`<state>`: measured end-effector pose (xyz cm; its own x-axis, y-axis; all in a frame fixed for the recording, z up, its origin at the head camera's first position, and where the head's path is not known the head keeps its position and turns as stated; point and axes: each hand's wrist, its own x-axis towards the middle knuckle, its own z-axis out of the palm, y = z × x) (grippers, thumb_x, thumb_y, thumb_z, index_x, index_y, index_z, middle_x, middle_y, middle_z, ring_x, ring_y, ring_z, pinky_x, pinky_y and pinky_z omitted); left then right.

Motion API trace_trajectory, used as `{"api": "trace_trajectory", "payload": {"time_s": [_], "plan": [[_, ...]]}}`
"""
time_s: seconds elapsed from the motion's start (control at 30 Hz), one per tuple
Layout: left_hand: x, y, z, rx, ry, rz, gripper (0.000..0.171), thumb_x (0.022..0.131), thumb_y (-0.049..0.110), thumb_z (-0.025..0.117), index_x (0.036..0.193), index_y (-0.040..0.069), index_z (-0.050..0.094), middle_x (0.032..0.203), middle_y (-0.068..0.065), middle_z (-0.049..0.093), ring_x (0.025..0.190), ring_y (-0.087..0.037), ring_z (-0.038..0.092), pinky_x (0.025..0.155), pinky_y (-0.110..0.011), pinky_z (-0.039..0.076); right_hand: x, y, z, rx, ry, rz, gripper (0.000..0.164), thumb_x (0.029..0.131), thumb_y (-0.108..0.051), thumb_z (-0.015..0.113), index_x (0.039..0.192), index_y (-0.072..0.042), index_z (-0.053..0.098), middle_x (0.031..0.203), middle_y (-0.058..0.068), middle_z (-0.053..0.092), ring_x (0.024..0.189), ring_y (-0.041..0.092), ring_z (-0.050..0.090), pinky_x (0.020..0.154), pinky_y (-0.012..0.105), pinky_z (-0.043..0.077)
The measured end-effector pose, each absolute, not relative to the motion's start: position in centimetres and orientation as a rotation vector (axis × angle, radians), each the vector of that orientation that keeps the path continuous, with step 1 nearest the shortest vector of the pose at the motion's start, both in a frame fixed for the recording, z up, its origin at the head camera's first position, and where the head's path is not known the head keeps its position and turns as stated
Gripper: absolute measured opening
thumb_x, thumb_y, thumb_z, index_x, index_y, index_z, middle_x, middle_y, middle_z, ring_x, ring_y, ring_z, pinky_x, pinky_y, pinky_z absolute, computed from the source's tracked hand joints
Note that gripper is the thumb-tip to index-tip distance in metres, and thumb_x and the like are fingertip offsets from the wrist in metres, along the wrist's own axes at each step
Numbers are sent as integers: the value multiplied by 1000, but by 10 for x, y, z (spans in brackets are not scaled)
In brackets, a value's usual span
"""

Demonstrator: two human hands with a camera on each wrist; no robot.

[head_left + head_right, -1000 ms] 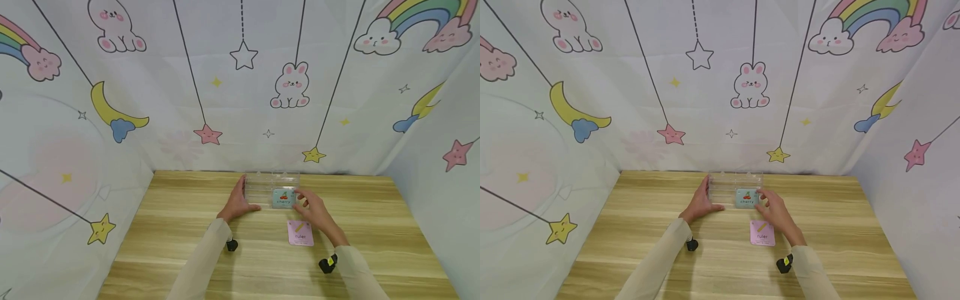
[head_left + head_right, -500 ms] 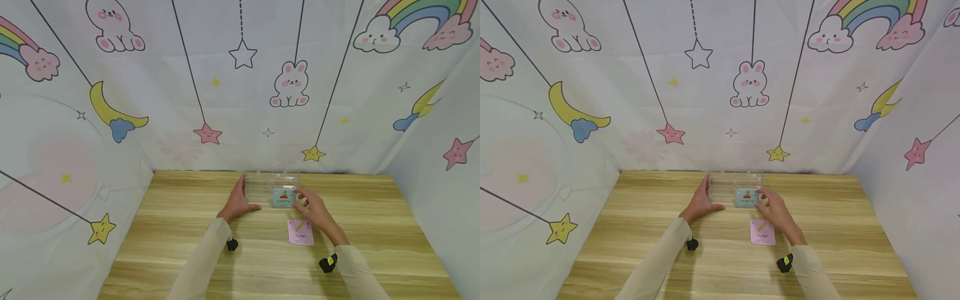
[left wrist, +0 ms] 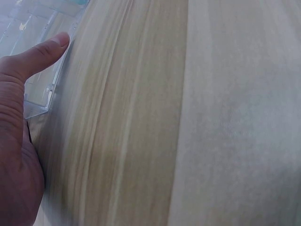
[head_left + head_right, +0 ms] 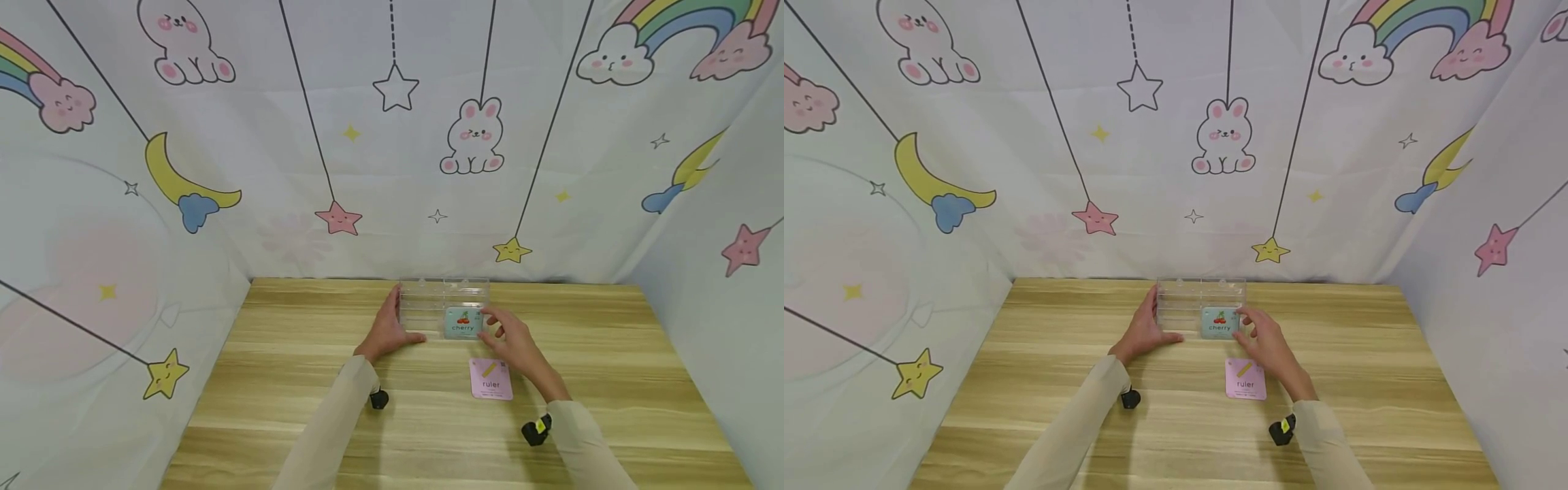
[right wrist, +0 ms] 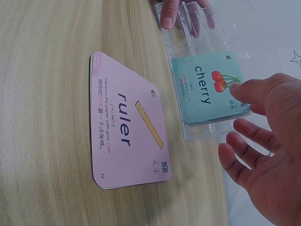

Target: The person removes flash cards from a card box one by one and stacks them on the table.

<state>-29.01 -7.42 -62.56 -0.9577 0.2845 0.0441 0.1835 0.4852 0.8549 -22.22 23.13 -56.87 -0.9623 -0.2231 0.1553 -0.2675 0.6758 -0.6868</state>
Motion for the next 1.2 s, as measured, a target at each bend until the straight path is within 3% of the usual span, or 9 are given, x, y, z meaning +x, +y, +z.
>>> {"api": "trace_trajectory", "payload": {"time_s": [0.7,1.2], "plan": [[-290,-73,-625,403,2616,1485,140,66,31,102,167,14,7,169,-11,24,152,-25,31,121,-33,31,-224,230,-568,441,-2796,1186,45,93,-7,78,135,-4,61,116,18,66,83,22,57,73,38,50],[-293,-75,-630,438,2614,1508,140,65,32,102,167,13,7,169,-12,23,152,-26,31,121,-34,31,-223,227,-574,365,-2701,1418,39,95,-8,76,129,-2,59,125,19,65,104,36,66,83,47,61]]}}
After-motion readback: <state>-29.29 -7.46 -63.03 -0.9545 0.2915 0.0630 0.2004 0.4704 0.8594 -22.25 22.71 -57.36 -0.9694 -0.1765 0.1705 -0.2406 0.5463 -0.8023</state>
